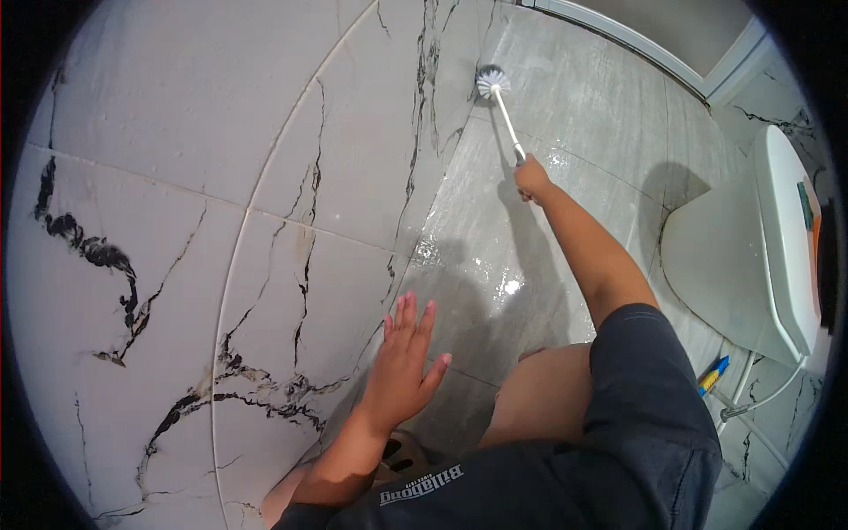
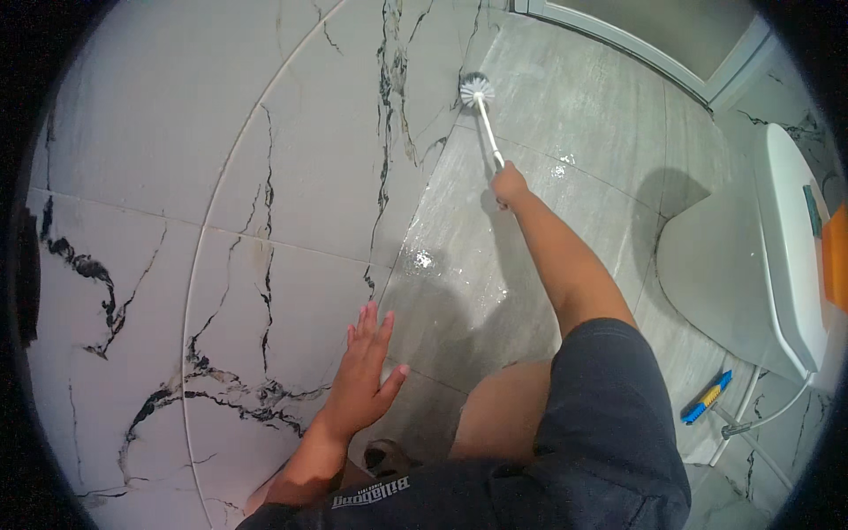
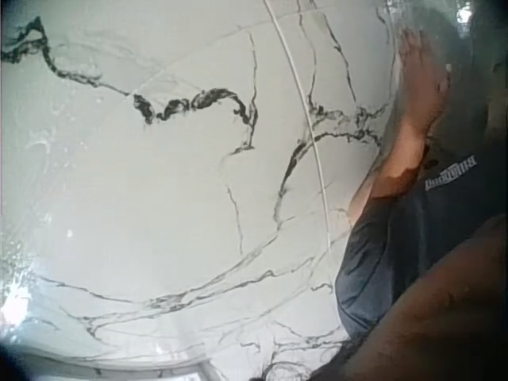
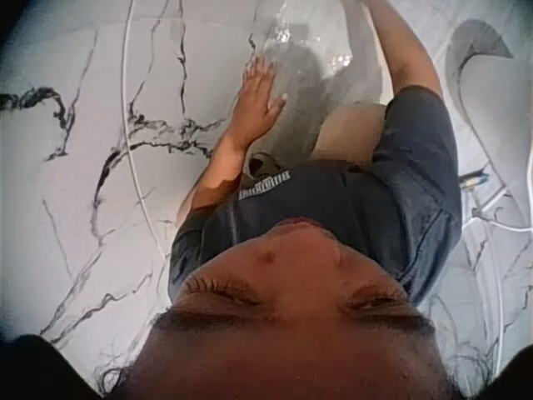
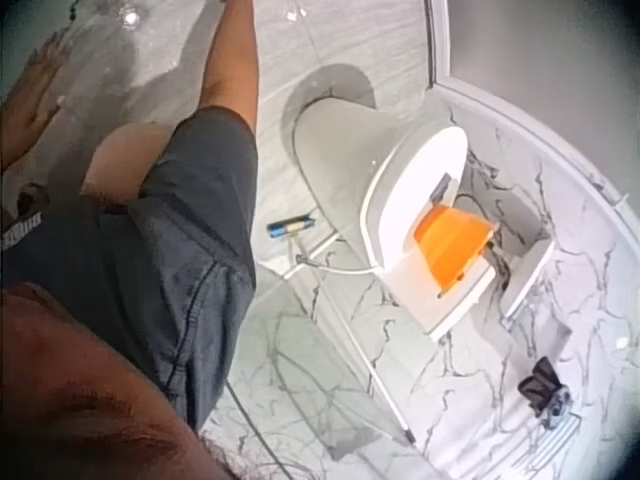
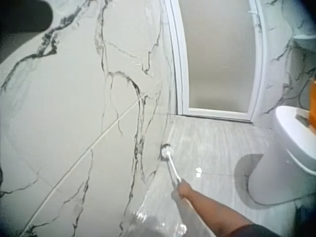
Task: Cleaning bathroom wall and floor tiles using a brush, sponge, and water.
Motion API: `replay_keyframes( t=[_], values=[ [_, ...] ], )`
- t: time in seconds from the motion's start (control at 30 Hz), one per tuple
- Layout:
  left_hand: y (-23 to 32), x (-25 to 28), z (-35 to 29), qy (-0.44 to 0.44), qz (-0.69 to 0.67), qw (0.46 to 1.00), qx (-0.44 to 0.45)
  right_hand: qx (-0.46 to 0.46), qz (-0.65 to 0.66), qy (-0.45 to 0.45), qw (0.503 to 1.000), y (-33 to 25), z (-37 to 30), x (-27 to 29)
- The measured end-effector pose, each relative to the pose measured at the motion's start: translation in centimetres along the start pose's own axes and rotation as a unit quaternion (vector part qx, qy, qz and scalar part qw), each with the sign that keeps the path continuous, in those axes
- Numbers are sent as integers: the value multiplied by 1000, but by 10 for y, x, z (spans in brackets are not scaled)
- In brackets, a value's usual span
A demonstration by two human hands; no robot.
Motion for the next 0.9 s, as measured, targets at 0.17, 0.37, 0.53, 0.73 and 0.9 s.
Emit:
replay_keyframes(
  t=[0.17, 0.37, 0.53, 0.73, 0.9],
  values=[
    [0, 2, 0, 9, -1, 1000, -7, 74, -20, -54, 996, 59, -114, -67],
    [4, -6, -2, -4, 1, 1000, -12, 155, -31, -35, 987, 46, -151, -71],
    [8, -4, -1, -4, 5, 1000, -11, 56, 107, 14, 993, -46, -11, 2],
    [4, 1, -1, 1, 7, 1000, -5, 70, 45, -95, 992, 6, -137, -66],
    [5, -5, -3, -7, -3, 1000, -9, 114, 2, -61, 992, 28, -169, -71]
  ],
)
Point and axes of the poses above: each hand's wrist, its own z-axis towards the middle knuckle, its own x-axis out of the back of the hand, y = z × x, the point moved 10 cm from there along z, towards the middle knuckle, and after that the axes turned 1 degree about x, right-handed, at the moved point
